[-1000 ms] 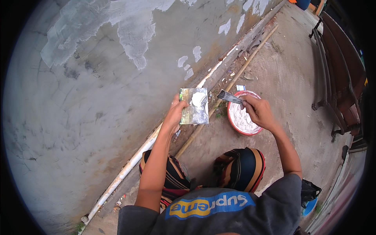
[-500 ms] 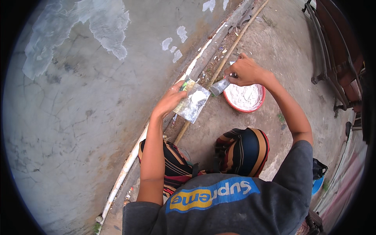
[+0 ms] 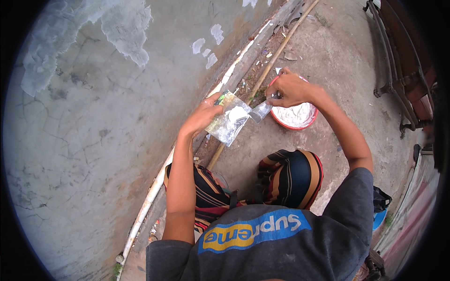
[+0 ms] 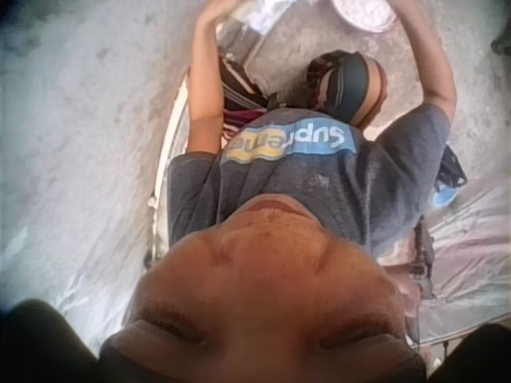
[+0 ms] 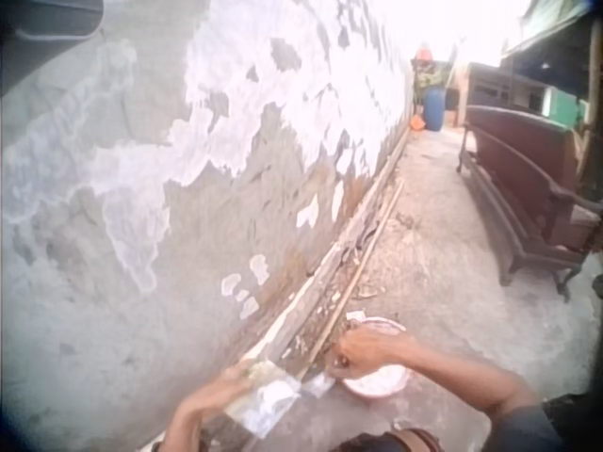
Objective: The person applies white plaster to a cracked concrete wall using a putty knife. They repeatedly scoop plaster from a red bucket and spread it over the wall surface, smoothing the material with the tool.
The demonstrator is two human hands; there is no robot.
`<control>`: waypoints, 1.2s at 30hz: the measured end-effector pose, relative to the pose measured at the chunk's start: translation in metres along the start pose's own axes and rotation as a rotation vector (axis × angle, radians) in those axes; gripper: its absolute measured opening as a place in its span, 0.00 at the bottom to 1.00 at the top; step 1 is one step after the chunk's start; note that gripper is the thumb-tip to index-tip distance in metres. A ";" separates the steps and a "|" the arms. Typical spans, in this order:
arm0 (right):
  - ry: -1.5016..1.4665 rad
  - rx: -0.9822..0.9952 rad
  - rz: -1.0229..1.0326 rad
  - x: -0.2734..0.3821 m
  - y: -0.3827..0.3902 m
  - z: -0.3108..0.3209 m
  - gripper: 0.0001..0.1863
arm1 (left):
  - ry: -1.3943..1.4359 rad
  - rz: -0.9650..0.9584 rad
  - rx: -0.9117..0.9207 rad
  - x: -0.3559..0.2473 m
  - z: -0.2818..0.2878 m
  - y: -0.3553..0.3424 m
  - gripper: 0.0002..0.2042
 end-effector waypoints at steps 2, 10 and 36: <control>-0.020 -0.016 0.013 0.004 0.001 -0.005 0.10 | 0.006 -0.001 -0.027 0.000 -0.001 0.001 0.34; -0.101 -0.100 -0.005 0.015 0.017 0.000 0.09 | 0.128 0.044 -0.109 0.004 0.009 -0.002 0.34; -0.620 -0.371 -0.266 -0.008 0.026 -0.046 0.16 | 0.882 -0.034 -0.024 -0.007 0.010 0.008 0.27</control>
Point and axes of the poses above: each hand's wrist, its own y-axis away from the middle knuckle, its own z-axis out of the back of the hand, x = y × z, the point moved 3 cm from there along -y, towards the middle knuckle, and after that the axes turned 2 degrees about y, right-handed, at the moved point
